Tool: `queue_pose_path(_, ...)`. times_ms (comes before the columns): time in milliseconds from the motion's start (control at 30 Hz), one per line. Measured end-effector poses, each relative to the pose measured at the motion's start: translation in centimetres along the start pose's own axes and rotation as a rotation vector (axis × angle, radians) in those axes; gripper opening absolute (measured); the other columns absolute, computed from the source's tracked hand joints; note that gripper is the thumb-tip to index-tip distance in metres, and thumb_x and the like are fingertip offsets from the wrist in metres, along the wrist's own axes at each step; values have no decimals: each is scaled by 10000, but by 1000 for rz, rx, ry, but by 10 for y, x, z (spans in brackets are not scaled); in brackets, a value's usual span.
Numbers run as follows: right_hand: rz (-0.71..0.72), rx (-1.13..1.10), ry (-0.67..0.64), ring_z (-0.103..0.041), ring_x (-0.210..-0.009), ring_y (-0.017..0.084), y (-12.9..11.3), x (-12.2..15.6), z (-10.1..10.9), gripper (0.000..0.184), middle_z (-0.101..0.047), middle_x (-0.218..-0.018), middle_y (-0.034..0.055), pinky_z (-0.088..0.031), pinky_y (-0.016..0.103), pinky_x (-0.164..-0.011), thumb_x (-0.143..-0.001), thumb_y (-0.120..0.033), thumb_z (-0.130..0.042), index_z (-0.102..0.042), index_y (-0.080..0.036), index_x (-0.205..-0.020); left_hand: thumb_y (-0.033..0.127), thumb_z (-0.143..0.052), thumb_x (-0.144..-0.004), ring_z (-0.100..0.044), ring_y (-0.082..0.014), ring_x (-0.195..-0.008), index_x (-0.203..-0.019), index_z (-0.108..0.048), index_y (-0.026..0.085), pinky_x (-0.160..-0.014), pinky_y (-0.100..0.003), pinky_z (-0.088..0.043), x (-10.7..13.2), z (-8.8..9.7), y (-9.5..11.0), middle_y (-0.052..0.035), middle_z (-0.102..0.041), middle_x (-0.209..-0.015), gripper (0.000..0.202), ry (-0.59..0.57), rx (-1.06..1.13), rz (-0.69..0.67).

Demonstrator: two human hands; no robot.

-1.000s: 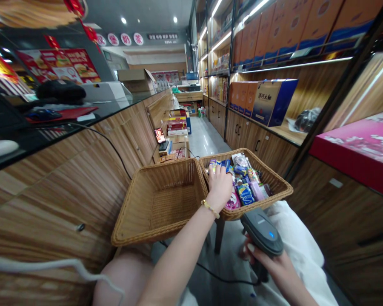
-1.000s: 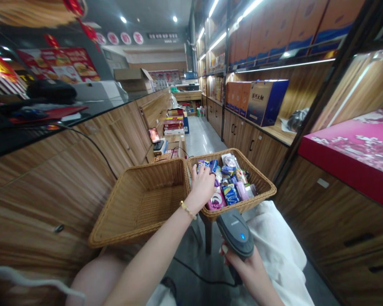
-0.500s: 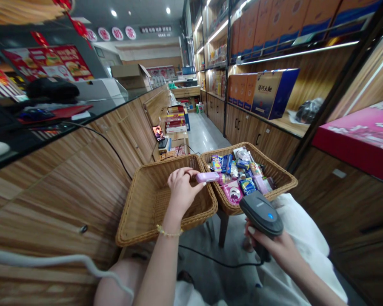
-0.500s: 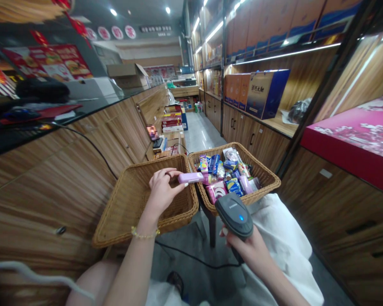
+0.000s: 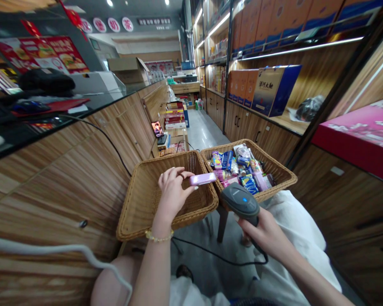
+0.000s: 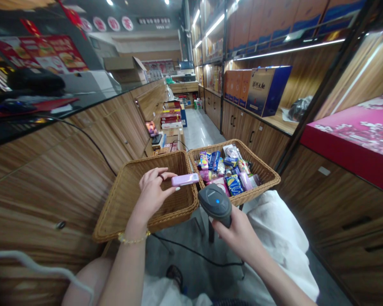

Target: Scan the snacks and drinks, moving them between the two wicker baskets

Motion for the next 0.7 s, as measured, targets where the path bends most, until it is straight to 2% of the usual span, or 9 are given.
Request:
queue_pose_path(267,-42,42,-51,-640,-487,191,-1,5,0,145,-629,-547,-5,-495,285,-514,-784,-380,-577,-531,-243,-776,184,-861,-811,-480,-369,-1389,-1113,-791,290,-1195,-588,-316,0,9,6,-110,-631,-1434,328,82,-60,-77)
queue_pose_path(700,-43,34,-60,-647,-476,196,2,5,3,175,-619,-520,-10,-500,291,-513,-820,-405,-571,-526,-245,-767,170,-842,-820,-480,-366,-1384,-1117,-788,313,-1190,-615,-313,-1,8,7,-97,-625,-1447,334,106,-69,-94)
Point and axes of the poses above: each hand's wrist, its own x-axis away from the middle knuckle, its own z-axis out of the back of the hand, y = z × x, the point moved 9 cm from there along -x, towards the middle knuckle
